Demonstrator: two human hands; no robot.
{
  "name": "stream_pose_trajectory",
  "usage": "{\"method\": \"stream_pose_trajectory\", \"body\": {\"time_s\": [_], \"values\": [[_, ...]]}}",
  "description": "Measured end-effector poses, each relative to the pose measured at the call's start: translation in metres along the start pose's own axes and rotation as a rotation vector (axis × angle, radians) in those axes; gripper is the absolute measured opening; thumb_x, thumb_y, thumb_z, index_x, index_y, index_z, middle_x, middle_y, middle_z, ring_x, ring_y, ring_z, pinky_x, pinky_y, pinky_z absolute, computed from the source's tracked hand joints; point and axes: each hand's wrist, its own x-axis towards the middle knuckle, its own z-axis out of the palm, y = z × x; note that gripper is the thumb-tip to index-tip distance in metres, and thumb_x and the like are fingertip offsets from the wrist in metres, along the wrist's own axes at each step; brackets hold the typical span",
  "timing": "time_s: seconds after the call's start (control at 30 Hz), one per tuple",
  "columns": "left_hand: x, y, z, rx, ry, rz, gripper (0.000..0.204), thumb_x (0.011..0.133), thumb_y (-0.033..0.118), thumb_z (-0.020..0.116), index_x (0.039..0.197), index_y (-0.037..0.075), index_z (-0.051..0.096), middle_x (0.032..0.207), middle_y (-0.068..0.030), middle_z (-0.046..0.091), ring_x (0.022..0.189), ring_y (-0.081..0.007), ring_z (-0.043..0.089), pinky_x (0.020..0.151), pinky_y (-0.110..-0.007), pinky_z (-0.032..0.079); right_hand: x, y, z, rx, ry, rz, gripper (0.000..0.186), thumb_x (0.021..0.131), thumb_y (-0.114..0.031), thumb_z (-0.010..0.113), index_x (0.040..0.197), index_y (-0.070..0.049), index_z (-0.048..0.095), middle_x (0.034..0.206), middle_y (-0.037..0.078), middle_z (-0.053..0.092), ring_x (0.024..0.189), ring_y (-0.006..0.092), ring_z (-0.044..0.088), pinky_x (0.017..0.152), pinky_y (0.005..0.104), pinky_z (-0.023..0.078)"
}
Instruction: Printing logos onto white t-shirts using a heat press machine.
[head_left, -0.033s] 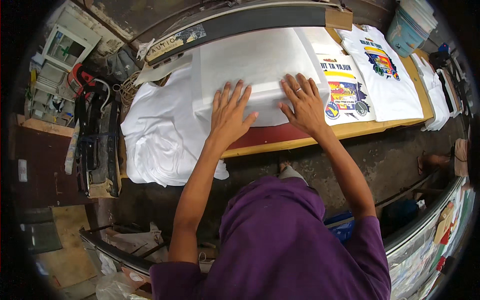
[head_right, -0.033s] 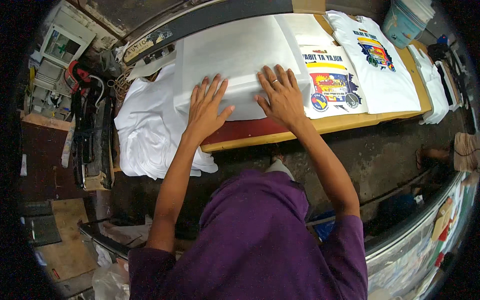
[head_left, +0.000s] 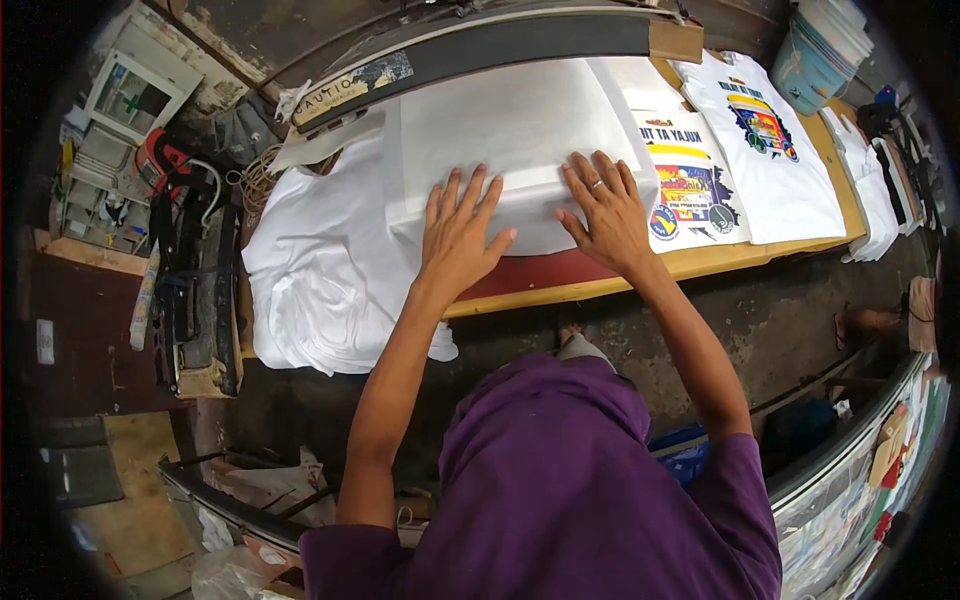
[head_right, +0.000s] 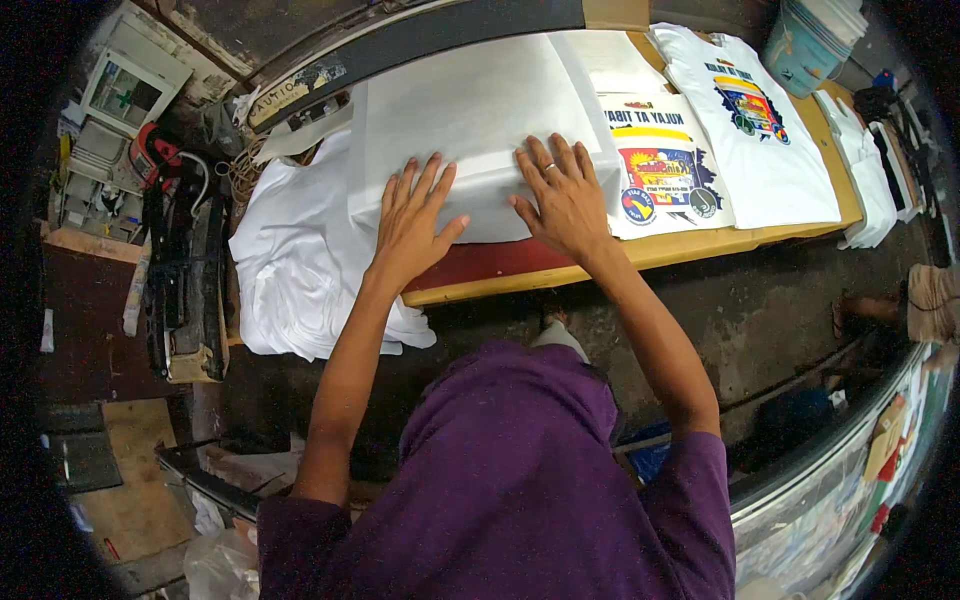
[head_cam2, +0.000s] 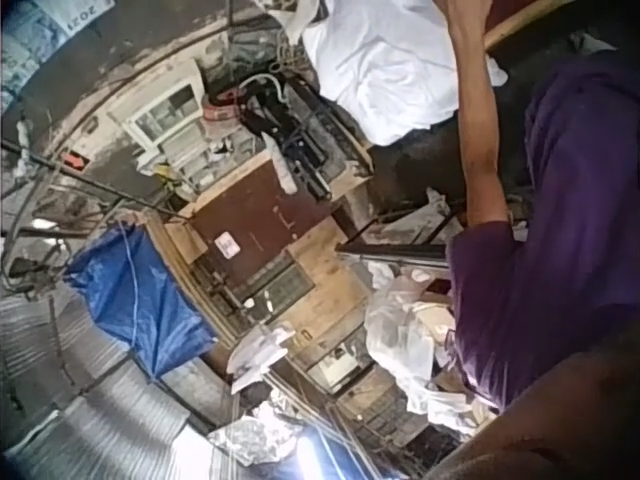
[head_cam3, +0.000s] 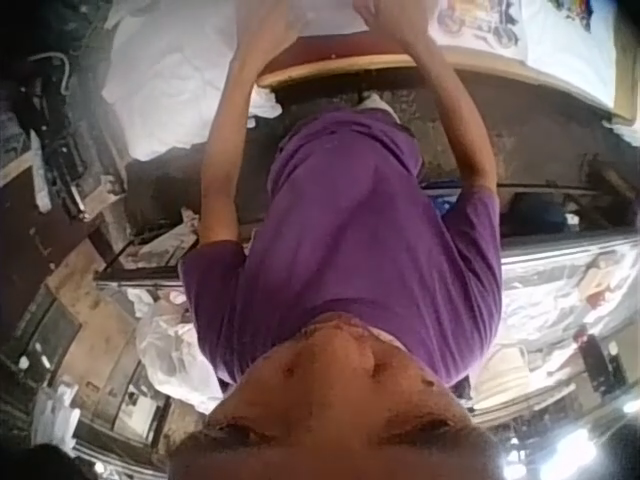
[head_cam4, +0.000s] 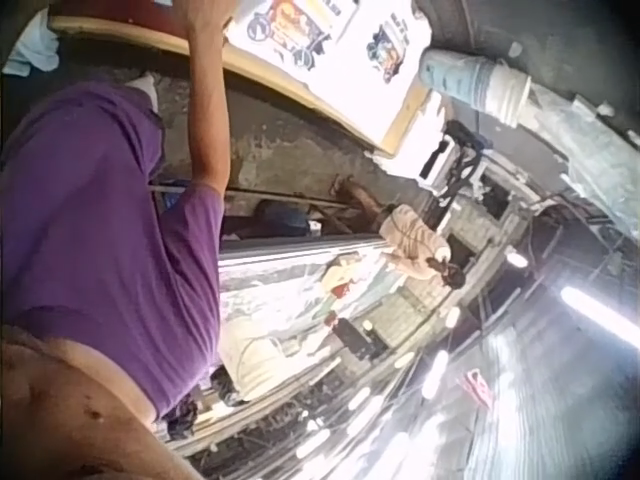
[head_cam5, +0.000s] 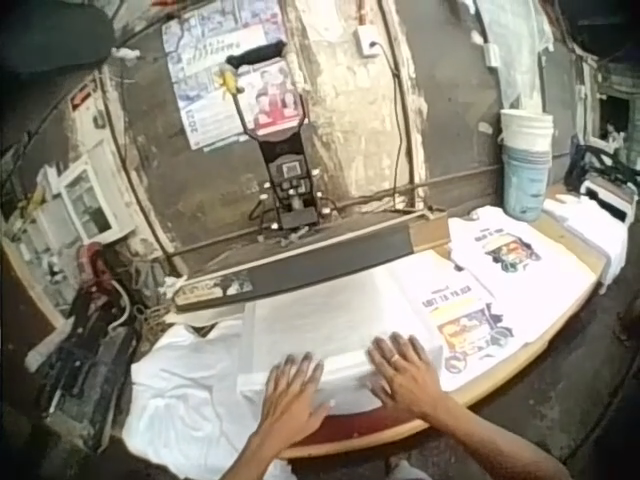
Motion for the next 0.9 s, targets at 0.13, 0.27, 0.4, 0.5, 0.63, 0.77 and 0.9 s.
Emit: {"method": "stream_pose_trajectory", "body": {"time_s": [0.13, 0.27, 0.4, 0.5, 0.63, 0.77, 0.9], "values": [[-0.006, -0.002, -0.001, 0.002, -0.002, 0.009, 0.067, 0.084, 0.038, 0.06, 0.141, 0.012, 0.038, 0.149, -0.0116, 0.03, 0.136, -0.0378, 0.027, 0.111, -0.051, 0.018, -0.002, -0.006, -0.003, -0.014, 0.013, -0.009, 0.055, 0.089, -0.037, 0.055, 0.134, -0.008, 0.045, 0.14, 0.013, 0.043, 0.131, 0.0363, 0.036, 0.11, 0.051, 0.024], [-0.008, -0.001, -0.004, -0.008, -0.01, 0.008, 0.067, 0.084, 0.038, 0.06, 0.141, 0.012, 0.039, 0.149, -0.0112, 0.031, 0.137, -0.0361, 0.026, 0.112, -0.05, 0.017, -0.003, -0.01, -0.005, -0.031, 0.003, 0.007, 0.055, 0.088, -0.037, 0.055, 0.134, -0.008, 0.045, 0.141, 0.013, 0.042, 0.131, 0.0364, 0.036, 0.11, 0.0517, 0.024], [-0.009, -0.003, -0.002, -0.007, -0.005, 0.018, 0.067, 0.084, 0.038, 0.06, 0.141, 0.011, 0.039, 0.15, -0.0112, 0.03, 0.138, -0.0352, 0.025, 0.112, -0.05, 0.016, -0.007, -0.008, -0.002, -0.035, 0.001, 0.012, 0.057, 0.088, -0.038, 0.056, 0.135, -0.007, 0.045, 0.142, 0.013, 0.041, 0.132, 0.0365, 0.034, 0.11, 0.0524, 0.023], [-0.008, -0.002, -0.004, -0.016, -0.018, 0.021, 0.067, 0.084, 0.039, 0.059, 0.141, 0.01, 0.039, 0.15, -0.012, 0.029, 0.138, -0.0352, 0.024, 0.112, -0.05, 0.016, -0.007, -0.008, -0.002, -0.027, 0.011, 0.013, 0.059, 0.088, -0.038, 0.057, 0.135, -0.007, 0.044, 0.143, 0.014, 0.04, 0.134, 0.0368, 0.032, 0.11, 0.0525, 0.023], [-0.022, -0.008, -0.009, -0.007, 0.019, -0.013, 0.067, 0.084, 0.038, 0.059, 0.141, 0.009, 0.039, 0.151, -0.0135, 0.028, 0.139, -0.0354, 0.022, 0.112, -0.051, 0.014, -0.011, -0.004, -0.009, -0.012, 0.051, 0.022, 0.059, 0.088, -0.038, 0.056, 0.135, -0.005, 0.044, 0.143, 0.015, 0.039, 0.134, 0.0377, 0.03, 0.11, 0.0521, 0.023], [-0.044, -0.017, -0.017, 0.034, 0.077, -0.103, 0.067, 0.083, 0.034, 0.061, 0.141, 0.007, 0.039, 0.151, -0.0145, 0.026, 0.14, -0.0355, 0.02, 0.111, -0.053, 0.012, -0.021, 0.007, -0.016, -0.028, 0.057, 0.069, 0.06, 0.087, -0.036, 0.057, 0.135, -0.004, 0.044, 0.143, 0.015, 0.039, 0.134, 0.0382, 0.031, 0.11, 0.0518, 0.023], [-0.059, -0.028, -0.017, 0.054, 0.098, -0.224, 0.07, 0.083, 0.033, 0.062, 0.142, 0.008, 0.036, 0.152, -0.0141, 0.024, 0.141, -0.035, 0.018, 0.11, -0.056, 0.011, -0.028, 0.015, -0.015, -0.026, 0.091, 0.105, 0.06, 0.085, -0.034, 0.059, 0.135, -0.004, 0.044, 0.142, 0.016, 0.039, 0.132, 0.0387, 0.032, 0.109, 0.0513, 0.024]]}}
